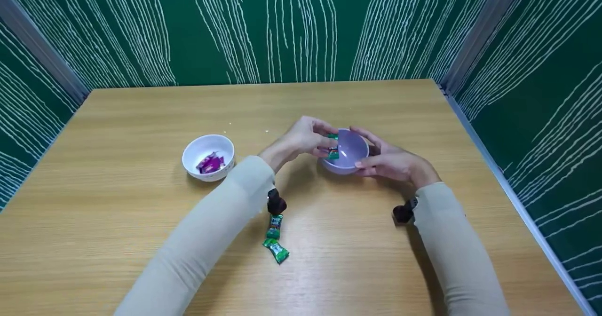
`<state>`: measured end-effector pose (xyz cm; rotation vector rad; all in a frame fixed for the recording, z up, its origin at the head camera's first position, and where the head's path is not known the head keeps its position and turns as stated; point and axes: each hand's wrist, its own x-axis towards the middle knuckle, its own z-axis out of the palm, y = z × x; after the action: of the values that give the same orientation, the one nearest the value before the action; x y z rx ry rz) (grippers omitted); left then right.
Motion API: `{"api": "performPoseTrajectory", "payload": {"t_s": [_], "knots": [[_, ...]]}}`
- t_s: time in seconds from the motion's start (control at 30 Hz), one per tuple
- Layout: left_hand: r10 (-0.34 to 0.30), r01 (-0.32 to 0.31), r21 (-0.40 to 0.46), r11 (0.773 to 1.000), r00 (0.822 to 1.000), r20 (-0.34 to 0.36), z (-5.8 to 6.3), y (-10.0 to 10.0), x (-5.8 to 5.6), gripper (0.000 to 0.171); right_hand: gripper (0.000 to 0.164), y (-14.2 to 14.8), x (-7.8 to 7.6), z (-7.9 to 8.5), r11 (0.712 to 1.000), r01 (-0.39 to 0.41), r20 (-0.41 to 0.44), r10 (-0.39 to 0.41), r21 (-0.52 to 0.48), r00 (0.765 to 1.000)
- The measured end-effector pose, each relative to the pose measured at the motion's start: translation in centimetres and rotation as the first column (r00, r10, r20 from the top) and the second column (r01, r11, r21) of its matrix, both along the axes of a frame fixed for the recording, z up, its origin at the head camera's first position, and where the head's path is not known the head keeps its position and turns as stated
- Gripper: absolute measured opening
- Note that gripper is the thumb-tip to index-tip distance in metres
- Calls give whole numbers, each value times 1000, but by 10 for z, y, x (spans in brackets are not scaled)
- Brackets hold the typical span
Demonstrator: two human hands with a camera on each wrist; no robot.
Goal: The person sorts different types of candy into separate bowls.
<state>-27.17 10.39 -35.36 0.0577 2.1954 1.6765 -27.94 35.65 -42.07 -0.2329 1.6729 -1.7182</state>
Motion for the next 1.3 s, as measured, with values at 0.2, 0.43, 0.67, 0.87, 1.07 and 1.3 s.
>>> {"api": "performPoseTrajectory", "payload": {"t_s": [0.2,0.43,0.67,0.87,1.07,1.3], "knots": [[4,-3,16,1000,1000,-16,-4,1,-2,23,91,2,-1,0,1000,4,-6,-4,-10,1000],[1,-1,30,1000,1000,-5,-5,-6,-3,21,89,1,0,3,1000,25,2,-25,13,1000],[-58,56,41,998,998,35,-6,-17,0,23,89,2,-2,3,1000,13,-1,-13,14,1000],[-236,246,-164,955,969,76,3,-32,10,25,89,4,0,-1,1000,12,-5,-11,6,1000],[-420,436,-304,847,900,119,6,-50,20,18,87,7,0,-5,1000,19,-3,-19,-15,1000],[-560,566,-406,717,815,148,-6,-84,40,37,87,1,-2,-5,999,17,6,-17,-33,1000]]}}
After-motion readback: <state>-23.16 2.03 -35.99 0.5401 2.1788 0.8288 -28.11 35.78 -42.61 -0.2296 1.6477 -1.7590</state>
